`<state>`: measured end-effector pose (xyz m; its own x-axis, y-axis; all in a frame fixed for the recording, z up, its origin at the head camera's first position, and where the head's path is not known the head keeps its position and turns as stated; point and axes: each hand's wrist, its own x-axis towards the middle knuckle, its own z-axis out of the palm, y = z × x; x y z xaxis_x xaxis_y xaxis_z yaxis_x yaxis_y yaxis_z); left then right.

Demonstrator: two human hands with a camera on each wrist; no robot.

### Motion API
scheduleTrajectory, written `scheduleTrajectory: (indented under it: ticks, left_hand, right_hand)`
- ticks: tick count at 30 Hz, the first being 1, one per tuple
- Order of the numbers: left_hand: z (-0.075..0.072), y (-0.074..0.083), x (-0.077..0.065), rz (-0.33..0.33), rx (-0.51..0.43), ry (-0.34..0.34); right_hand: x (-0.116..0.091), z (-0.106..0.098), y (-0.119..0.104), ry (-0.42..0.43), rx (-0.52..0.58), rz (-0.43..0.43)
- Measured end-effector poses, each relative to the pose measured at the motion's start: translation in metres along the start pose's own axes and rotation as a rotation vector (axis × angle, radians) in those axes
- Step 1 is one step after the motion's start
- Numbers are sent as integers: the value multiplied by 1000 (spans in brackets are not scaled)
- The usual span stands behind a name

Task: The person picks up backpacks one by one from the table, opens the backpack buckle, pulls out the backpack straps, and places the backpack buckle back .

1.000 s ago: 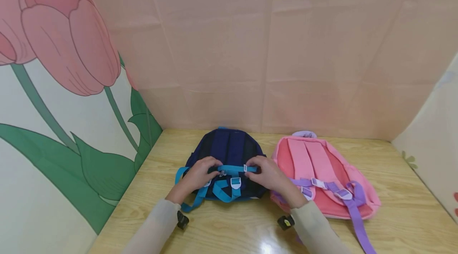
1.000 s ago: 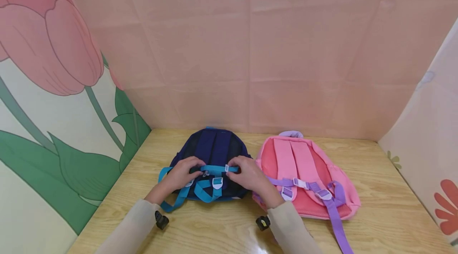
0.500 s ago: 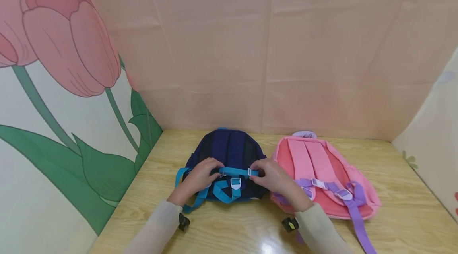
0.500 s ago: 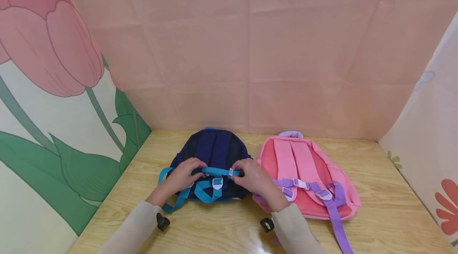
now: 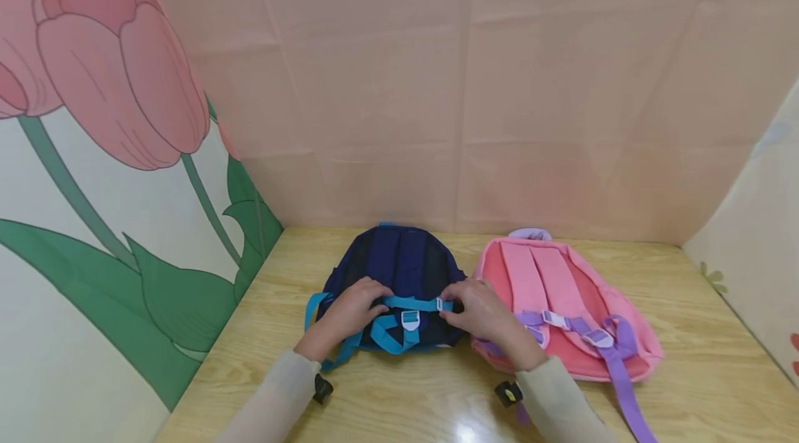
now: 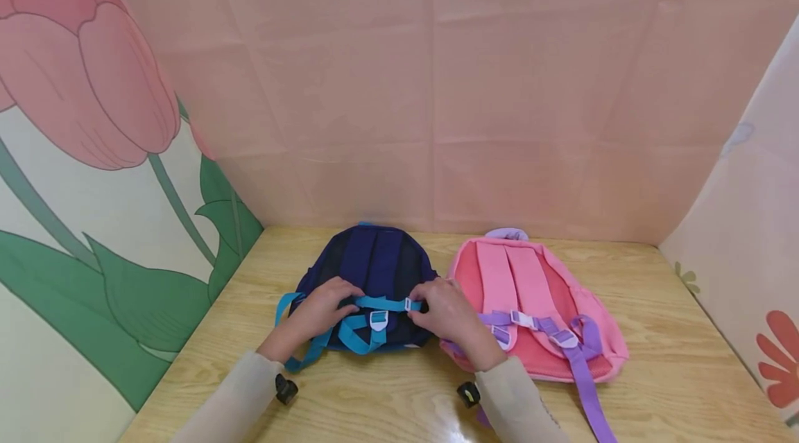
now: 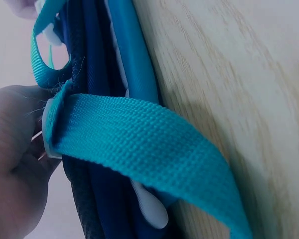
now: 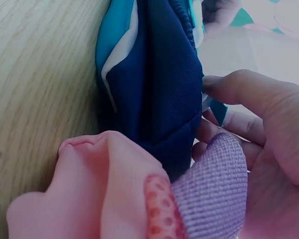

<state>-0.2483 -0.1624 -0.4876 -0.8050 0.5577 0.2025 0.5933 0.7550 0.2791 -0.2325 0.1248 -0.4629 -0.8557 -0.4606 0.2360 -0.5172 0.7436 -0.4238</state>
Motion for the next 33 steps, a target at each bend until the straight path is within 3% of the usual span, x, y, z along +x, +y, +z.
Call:
scheduleTrajectory:
  ticks: [13,21,33]
  left_hand:
    - [-5,3,0,8,-7,-10]
    - [-9,6,2,18,-30,12]
    - [-19,33,15,33,30,66]
  right_hand:
    - [1,0,-3,-56,-105,67]
    - [-2,-7,-4,-28,-137,27]
    - [-15,-35,0,8,-72,-12]
